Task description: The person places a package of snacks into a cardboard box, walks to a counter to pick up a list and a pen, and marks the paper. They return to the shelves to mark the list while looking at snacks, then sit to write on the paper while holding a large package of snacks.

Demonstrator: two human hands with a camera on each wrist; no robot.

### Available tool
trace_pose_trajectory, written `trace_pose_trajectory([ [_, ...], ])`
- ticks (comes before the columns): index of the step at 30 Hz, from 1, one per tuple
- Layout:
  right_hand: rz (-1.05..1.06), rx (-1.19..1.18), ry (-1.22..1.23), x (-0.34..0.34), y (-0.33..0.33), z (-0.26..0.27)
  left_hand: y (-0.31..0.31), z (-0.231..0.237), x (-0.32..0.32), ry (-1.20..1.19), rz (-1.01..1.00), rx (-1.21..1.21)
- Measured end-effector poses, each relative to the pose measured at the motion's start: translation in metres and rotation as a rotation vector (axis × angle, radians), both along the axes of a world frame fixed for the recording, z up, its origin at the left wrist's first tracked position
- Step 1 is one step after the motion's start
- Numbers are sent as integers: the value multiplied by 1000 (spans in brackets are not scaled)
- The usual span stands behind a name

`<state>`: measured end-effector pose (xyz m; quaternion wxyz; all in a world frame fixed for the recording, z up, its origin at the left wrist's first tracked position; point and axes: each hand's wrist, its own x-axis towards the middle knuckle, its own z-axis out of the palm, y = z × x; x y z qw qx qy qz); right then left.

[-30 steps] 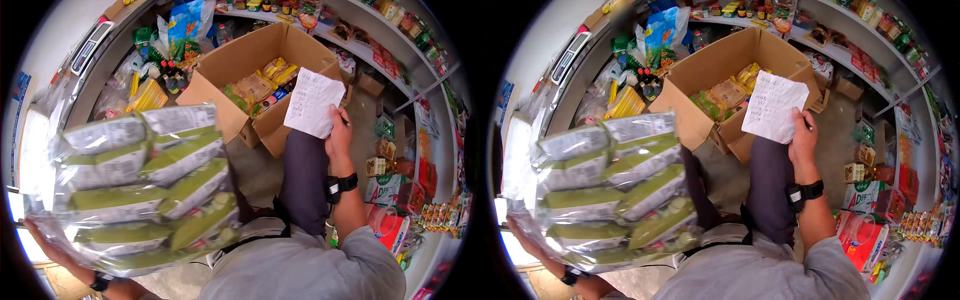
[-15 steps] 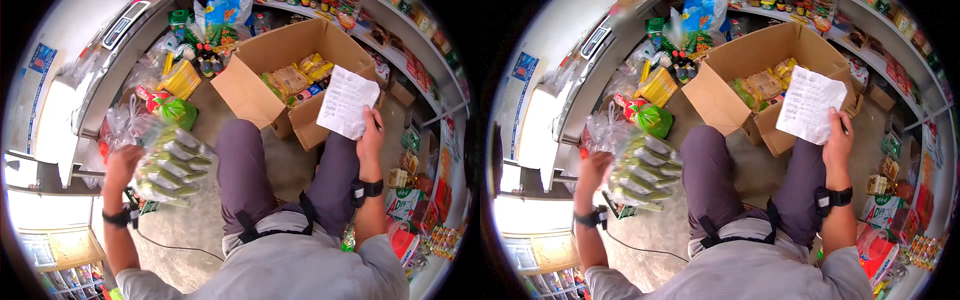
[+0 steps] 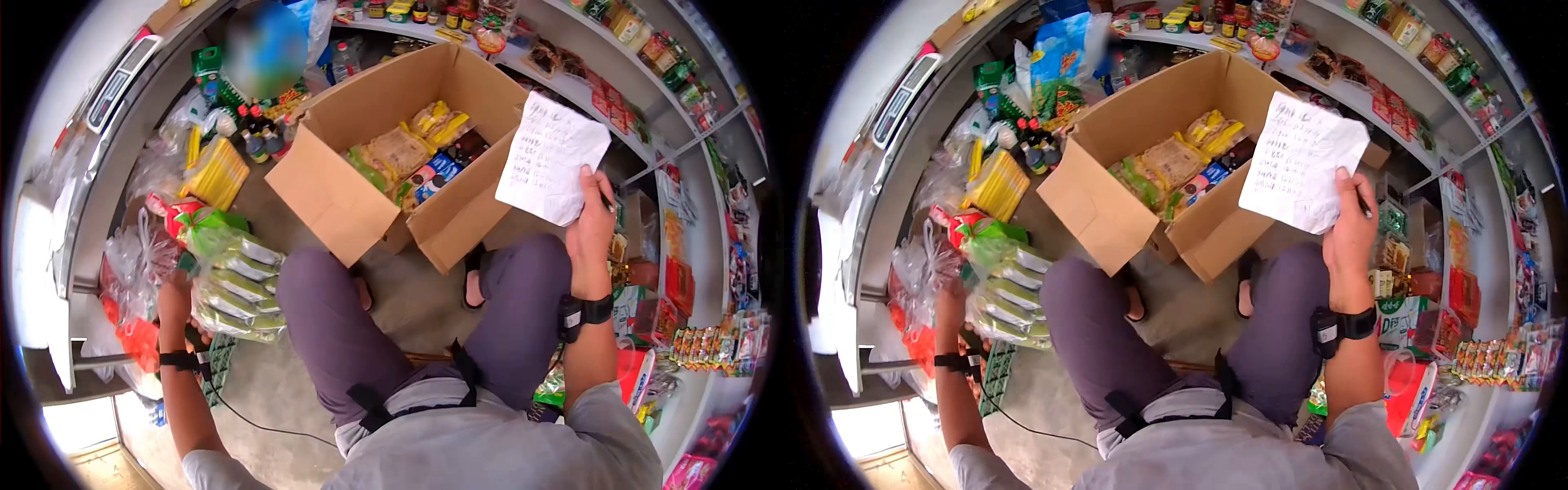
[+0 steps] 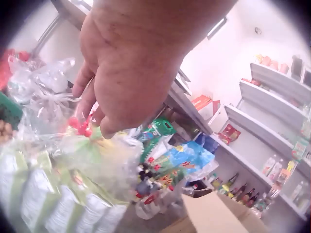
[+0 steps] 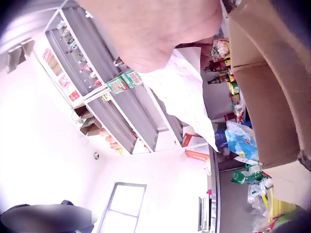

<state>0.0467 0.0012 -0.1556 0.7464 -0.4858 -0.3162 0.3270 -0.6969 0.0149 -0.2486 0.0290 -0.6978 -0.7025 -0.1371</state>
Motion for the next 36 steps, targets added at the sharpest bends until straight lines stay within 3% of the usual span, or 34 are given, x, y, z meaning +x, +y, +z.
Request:
trace_pose_trajectory([
  [1,-32,14,-20,-3,6,12,19,7,13,13,-63,113],
  [3,-40,38,-58,6,20,22,63,35,66,-401,-21,35],
  [5,-23,19,-69,16,40,20,104,90,164,-454,-141,-21],
  [7,-75,18,-29,20,65,12,149,116,254,-712,-187,-201],
  [9,-136,10,23,34,89,-15,207,103,330,-731,-425,-280],
  [10,-171,3,53,41,99,-30,228,106,378,-669,-425,-437],
  [12,-208,-20,81,51,112,-48,283,60,451,-608,-554,-609],
  [14,-257,-44,134,66,119,-62,328,13,524,-317,-645,-689],
  [16,-447,-163,19,96,137,-72,367,-85,597,-72,-726,-763],
  [17,-403,-156,109,114,139,-77,376,-137,620,58,-754,-757],
  [20,-426,-208,61,153,140,-95,386,-258,634,-50,-602,-835],
  [22,-430,-215,-39,172,149,-99,380,-303,632,-157,-510,-853],
  [26,-514,-254,-94,193,171,-103,372,-363,623,-68,-431,-853],
  [28,-559,-255,-44,193,180,-104,370,-379,620,-164,-311,-893],
  [31,-564,-261,-88,195,189,-108,371,-375,623,44,-345,-935],
  [34,-579,-282,-83,190,198,-104,398,-372,625,-25,-301,-1243],
  [35,-564,-288,-89,191,198,-105,393,-378,622,-42,-335,-1060],
  [36,-547,-292,-93,192,197,-106,388,-381,620,-98,-322,-1023],
])
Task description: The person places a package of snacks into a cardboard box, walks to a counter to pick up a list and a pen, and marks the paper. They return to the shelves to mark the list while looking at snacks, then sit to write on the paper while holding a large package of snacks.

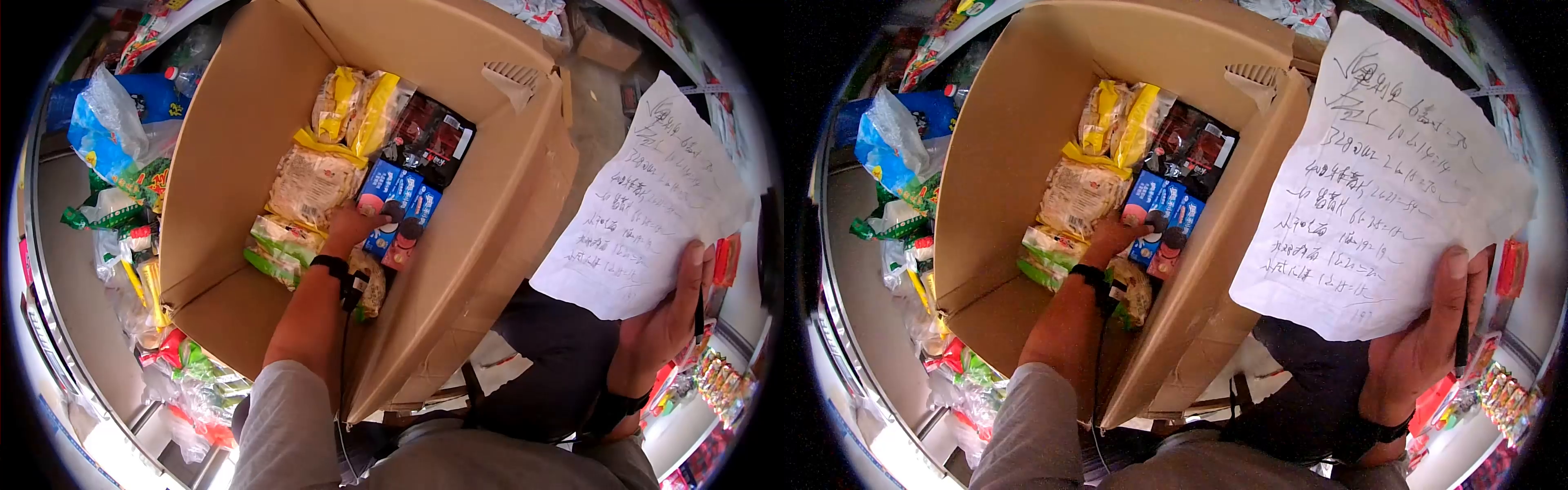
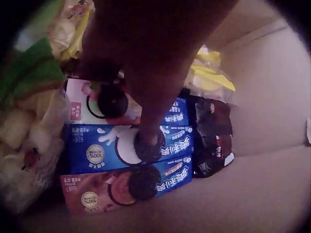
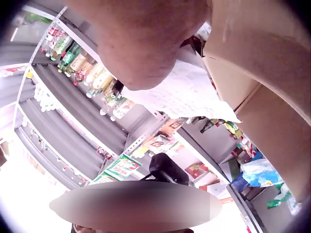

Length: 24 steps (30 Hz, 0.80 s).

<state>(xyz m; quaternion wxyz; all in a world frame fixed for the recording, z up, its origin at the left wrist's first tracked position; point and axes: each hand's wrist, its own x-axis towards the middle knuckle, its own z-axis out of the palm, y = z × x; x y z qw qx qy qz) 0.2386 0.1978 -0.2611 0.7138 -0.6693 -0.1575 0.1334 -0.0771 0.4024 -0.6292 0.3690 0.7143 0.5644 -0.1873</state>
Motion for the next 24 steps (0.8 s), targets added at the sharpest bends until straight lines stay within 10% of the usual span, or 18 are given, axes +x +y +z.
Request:
trace_pose_trajectory([
  [5,8,-22,30,-10,4,4,-13,-6,-14,-181,152,88],
  [15,51,-14,61,-12,-2,5,4,46,-19,-626,604,-874],
  [24,71,-7,71,-5,-7,4,-17,33,10,-625,329,-547],
])
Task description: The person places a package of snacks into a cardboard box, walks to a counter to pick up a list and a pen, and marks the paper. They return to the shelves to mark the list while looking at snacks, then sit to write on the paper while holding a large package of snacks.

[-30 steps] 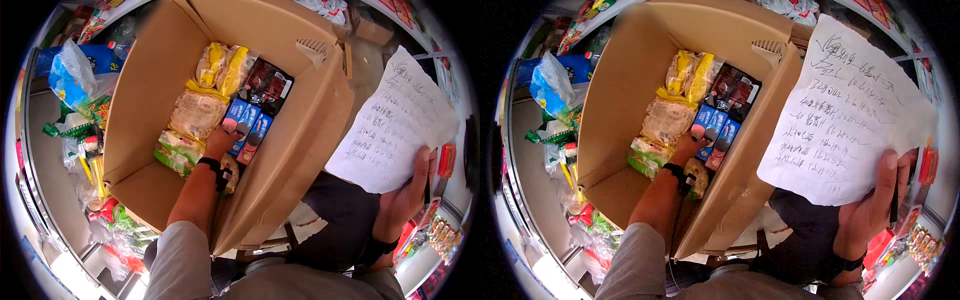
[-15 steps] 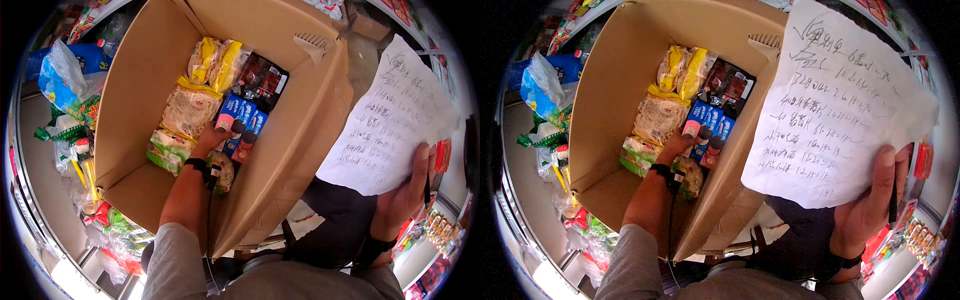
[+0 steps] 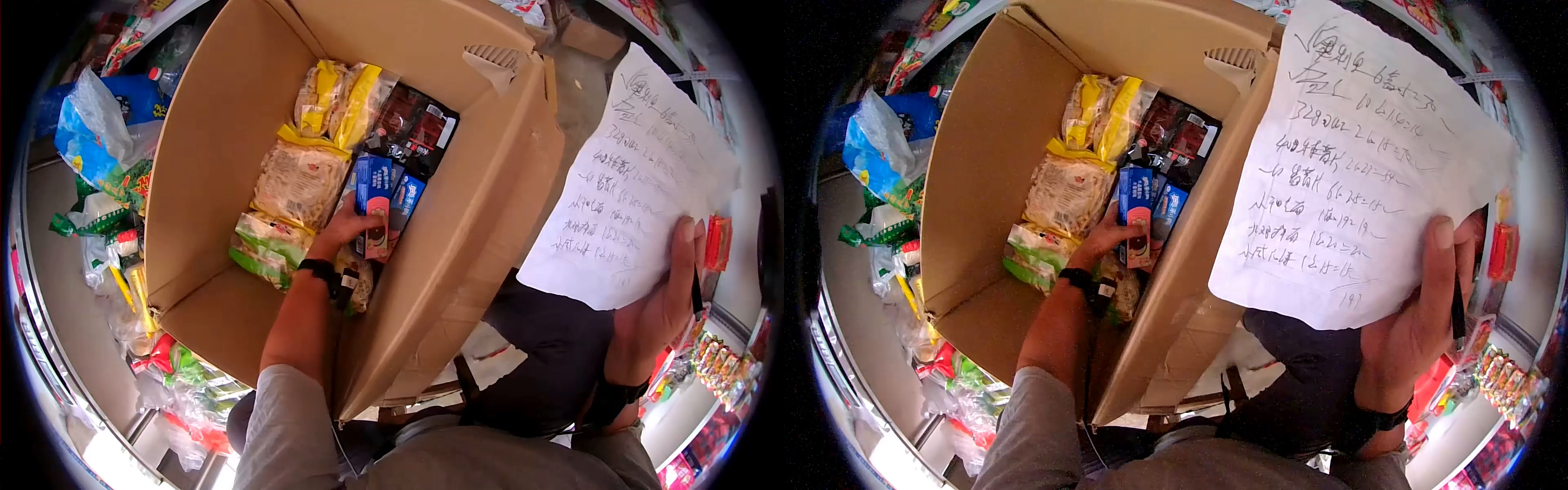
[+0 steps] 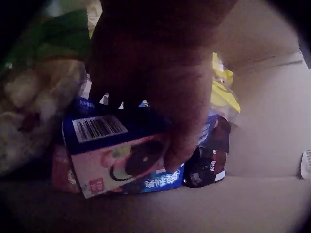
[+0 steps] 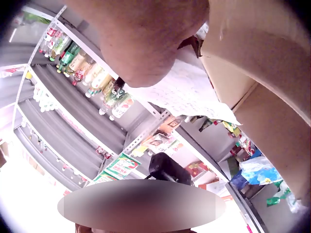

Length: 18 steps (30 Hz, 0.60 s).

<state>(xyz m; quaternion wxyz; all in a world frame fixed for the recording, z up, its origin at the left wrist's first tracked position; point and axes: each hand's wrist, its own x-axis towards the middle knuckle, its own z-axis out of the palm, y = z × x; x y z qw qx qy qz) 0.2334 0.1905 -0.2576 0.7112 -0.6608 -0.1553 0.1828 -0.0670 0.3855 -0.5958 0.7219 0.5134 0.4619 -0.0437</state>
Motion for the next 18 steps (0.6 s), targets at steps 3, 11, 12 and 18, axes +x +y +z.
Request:
trace_pose_trajectory([
  [3,16,14,11,4,-5,-5,-2,-26,-4,-36,65,106],
  [11,21,-1,-17,4,0,-3,-24,-33,2,277,-107,342],
  [12,36,10,-5,2,2,-2,-28,-25,4,232,-83,294],
  [18,52,7,-2,3,-5,-6,-23,-30,-5,24,66,95],
])
